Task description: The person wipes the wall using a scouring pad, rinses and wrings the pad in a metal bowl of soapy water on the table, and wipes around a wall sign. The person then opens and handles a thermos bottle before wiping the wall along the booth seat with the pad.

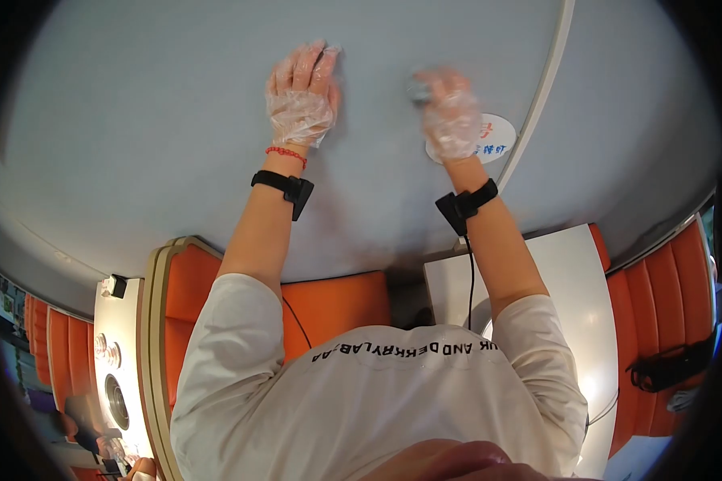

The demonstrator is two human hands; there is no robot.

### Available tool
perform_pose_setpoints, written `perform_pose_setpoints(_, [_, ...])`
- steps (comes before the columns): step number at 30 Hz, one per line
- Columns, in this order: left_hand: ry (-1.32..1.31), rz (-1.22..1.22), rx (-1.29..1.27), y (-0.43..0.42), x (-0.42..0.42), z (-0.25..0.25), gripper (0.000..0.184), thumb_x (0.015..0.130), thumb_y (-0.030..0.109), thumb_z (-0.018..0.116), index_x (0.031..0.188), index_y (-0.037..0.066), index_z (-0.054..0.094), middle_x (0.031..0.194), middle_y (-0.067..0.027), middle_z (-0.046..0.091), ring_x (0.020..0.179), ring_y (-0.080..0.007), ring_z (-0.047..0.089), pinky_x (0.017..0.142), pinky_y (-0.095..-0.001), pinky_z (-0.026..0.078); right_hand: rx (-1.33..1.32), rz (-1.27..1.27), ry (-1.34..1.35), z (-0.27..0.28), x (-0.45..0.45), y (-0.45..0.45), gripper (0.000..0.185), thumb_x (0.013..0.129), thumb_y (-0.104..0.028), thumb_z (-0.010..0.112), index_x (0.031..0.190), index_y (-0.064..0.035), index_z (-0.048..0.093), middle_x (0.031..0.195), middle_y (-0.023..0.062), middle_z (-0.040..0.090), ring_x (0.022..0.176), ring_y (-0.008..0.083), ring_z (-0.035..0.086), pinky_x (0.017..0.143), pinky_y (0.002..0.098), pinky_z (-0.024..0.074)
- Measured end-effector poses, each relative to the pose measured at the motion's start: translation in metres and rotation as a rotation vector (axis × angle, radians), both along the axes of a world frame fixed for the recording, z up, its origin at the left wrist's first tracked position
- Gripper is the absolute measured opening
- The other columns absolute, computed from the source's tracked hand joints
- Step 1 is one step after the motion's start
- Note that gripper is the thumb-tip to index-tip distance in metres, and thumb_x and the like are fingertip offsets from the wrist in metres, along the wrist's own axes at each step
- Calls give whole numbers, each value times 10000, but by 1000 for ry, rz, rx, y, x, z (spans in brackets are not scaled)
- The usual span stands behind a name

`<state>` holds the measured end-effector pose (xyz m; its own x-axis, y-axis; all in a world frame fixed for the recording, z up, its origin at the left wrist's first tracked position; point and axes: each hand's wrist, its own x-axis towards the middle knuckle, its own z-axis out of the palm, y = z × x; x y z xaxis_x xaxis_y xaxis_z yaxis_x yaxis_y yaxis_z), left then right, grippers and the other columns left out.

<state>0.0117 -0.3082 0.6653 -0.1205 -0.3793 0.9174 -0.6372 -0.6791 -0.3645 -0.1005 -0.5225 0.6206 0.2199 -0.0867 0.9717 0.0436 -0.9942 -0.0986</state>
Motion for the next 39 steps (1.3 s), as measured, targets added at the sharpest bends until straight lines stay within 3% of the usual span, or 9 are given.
perform_pose_setpoints(3, [-1, 14, 3, 0, -1, 1, 464, 818, 165, 672, 1277, 199, 607, 1359, -3, 538, 1252, -250, 495, 1017, -458, 409, -128, 162, 29, 6, -8, -15, 437, 752, 13, 598, 1122, -209, 667, 1086, 100, 625, 970, 305, 635, 761, 395, 562])
perform_pose_setpoints(7, [31, 87, 53, 1, -7, -3, 490, 824, 177, 666, 1306, 198, 583, 1383, -21, 522, 1281, -250, 479, 1030, -459, 401, 533, -126, 18, 23, -30, -50, 384, 802, 3, 563, 1143, -149, 654, 1085, 105, 619, 934, 283, 633, 769, 406, 547])
perform_pose_setpoints(10, [114, 136, 105, 4, 1, -5, 523, 819, 173, 661, 1331, 190, 555, 1403, -38, 507, 1307, -250, 462, 1055, -458, 379, 591, -284, -105, 4, 0, -66, 313, 856, -51, 574, 1159, -92, 640, 1089, 94, 614, 935, 261, 628, 844, 413, 523])
perform_pose_setpoints(14, [67, -1, 29, 5, -6, 0, 526, 803, 152, 659, 1318, 191, 559, 1402, -28, 495, 1317, -249, 446, 1073, -454, 361, 86, 79, 426, -4, -21, -2, 356, 859, -99, 636, 1213, -129, 616, 1159, 114, 630, 1027, 311, 636, 897, 416, 512])
perform_pose_setpoints(21, [103, 110, 24, 12, -16, -6, 516, 851, 198, 638, 1354, 155, 529, 1402, -18, 504, 1344, -255, 423, 1086, -460, 351, 674, 140, 247, 1, -140, -10, 363, 901, -201, 619, 1253, -122, 578, 1199, 191, 647, 1088, 384, 632, 925, 456, 497])
perform_pose_setpoints(26, [603, -167, -174, -80, -81, -42, 514, 863, 257, 644, 1351, 134, 536, 1336, -138, 543, 1294, -325, 474, 1055, -467, 396, 709, -80, 108, -22, -191, -51, 415, 935, -224, 592, 1312, -56, 548, 1191, 239, 621, 1050, 412, 628, 910, 479, 489])
perform_pose_setpoints(28, [1198, -739, -77, -127, -157, -61, 546, 913, 370, 629, 1357, 75, 516, 1334, -166, 551, 1280, -343, 491, 1063, -422, 409, 574, -167, 55, -41, -191, -71, 434, 948, -218, 580, 1342, -42, 533, 1220, 238, 601, 1079, 418, 608, 930, 476, 478])
perform_pose_setpoints(33, [1682, -1191, -34, -148, -279, -53, 673, 992, 492, 527, 1417, -13, 398, 1266, -142, 562, 1182, -223, 539, 1018, -375, 439, 604, 203, 140, -19, -231, -9, 509, 915, -138, 601, 1407, -57, 499, 1315, 222, 557, 1261, 380, 513, 1052, 465, 411])
perform_pose_setpoints(39, [1888, -964, -240, -125, -264, -38, 837, 964, 551, 539, 1515, -20, 272, 1292, -162, 558, 1153, -240, 555, 1013, -385, 448, 451, 531, 259, -34, -257, 11, 575, 879, -84, 611, 1435, -67, 467, 1344, 187, 573, 1195, 337, 592, 1002, 416, 475])
